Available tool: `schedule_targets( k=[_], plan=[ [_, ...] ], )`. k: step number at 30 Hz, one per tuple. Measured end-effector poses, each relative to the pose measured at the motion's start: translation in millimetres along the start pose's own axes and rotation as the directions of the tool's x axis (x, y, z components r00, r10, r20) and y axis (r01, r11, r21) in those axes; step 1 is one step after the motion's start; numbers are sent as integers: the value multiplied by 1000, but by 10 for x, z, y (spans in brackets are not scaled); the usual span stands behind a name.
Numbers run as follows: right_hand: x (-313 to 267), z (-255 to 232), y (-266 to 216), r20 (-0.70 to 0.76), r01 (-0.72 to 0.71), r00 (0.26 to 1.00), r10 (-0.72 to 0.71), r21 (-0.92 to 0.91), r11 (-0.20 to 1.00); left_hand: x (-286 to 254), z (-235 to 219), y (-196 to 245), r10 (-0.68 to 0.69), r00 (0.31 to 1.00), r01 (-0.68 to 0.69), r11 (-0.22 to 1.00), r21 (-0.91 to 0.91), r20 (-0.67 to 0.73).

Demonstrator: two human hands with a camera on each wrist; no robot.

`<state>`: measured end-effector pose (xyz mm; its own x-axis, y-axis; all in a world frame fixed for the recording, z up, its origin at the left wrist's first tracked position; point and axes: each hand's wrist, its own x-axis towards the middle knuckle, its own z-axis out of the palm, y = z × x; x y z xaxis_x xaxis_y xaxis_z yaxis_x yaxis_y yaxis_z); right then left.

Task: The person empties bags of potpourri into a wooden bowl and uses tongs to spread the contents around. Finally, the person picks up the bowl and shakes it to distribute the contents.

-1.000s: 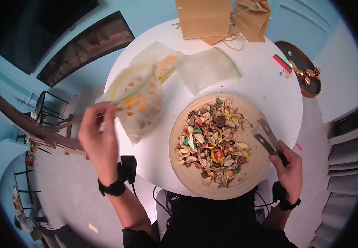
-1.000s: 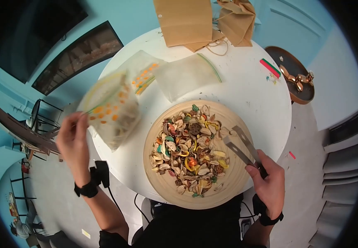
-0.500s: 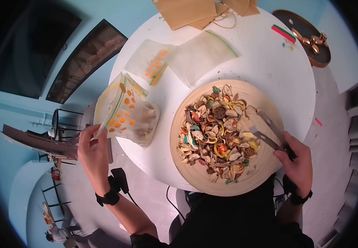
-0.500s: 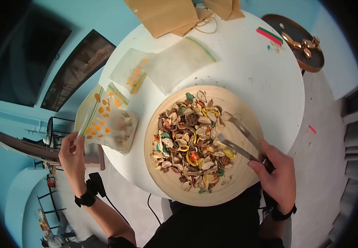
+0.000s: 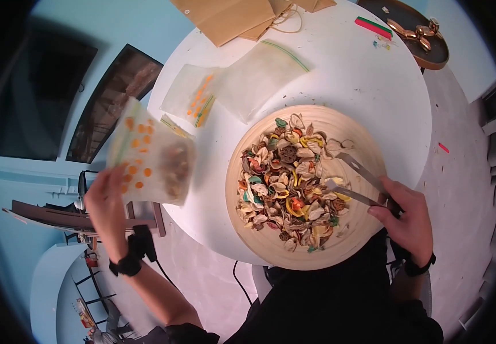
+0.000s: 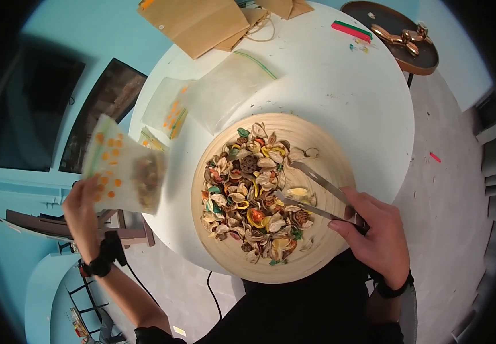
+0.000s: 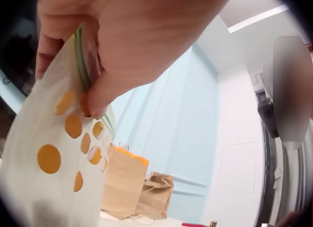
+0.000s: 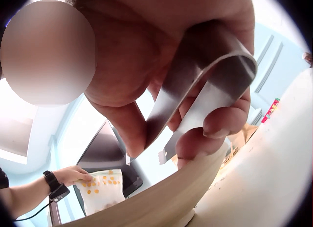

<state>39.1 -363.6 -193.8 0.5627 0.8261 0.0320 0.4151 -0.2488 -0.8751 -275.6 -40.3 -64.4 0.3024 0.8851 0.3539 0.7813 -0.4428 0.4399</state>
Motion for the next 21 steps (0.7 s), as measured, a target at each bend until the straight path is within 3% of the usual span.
schedule_targets(
  k=[2, 5, 6, 9, 11, 12, 14, 16, 19, 20, 21],
  plan=[
    [-5, -8, -13, 23, -4, 1000, 4, -16, 1000, -90, -125, 47, -35, 989, 20, 994, -104, -143],
    [-12, 7, -6, 19, 14, 1000, -14, -9, 1000, 3, -23, -266, -8, 1000, 9, 1000, 19, -25],
    [-9, 7, -3, 27, 22, 999, -22, -9, 1000, -4, 81, -351, -64, 997, 66, 998, -23, 46],
    [-25, 7, 20, 4, 24, 1000, -24, -4, 1000, -93, 187, -283, -23, 1000, 22, 999, 40, 22],
    [-48, -10, 31, -6, 20, 1000, -20, -13, 1000, -181, 225, -186, -59, 994, 39, 976, -214, -91],
    [-58, -9, 37, -7, 17, 1000, -17, -16, 1000, -157, 245, -243, -60, 994, 39, 976, -216, -88],
    [-44, 5, 45, -8, 35, 999, -36, -10, 999, -108, 257, -326, -56, 991, 56, 998, 5, 119],
    [-35, 11, 30, -5, 36, 999, -36, -14, 999, -138, 136, -231, 0, 998, -1, 1000, 26, 60],
    [-50, 8, 27, 7, 28, 1000, -28, -15, 999, -203, 47, -80, -74, 990, 45, 973, -227, -119],
    [-46, 15, 27, 2, 24, 1000, -24, -3, 1000, -181, 50, -133, -81, 989, 51, 973, -227, -125],
    [-41, 22, 31, 6, 31, 1000, -31, -5, 1000, -143, 73, -233, -53, 998, 50, 994, -96, -32]
  ],
)
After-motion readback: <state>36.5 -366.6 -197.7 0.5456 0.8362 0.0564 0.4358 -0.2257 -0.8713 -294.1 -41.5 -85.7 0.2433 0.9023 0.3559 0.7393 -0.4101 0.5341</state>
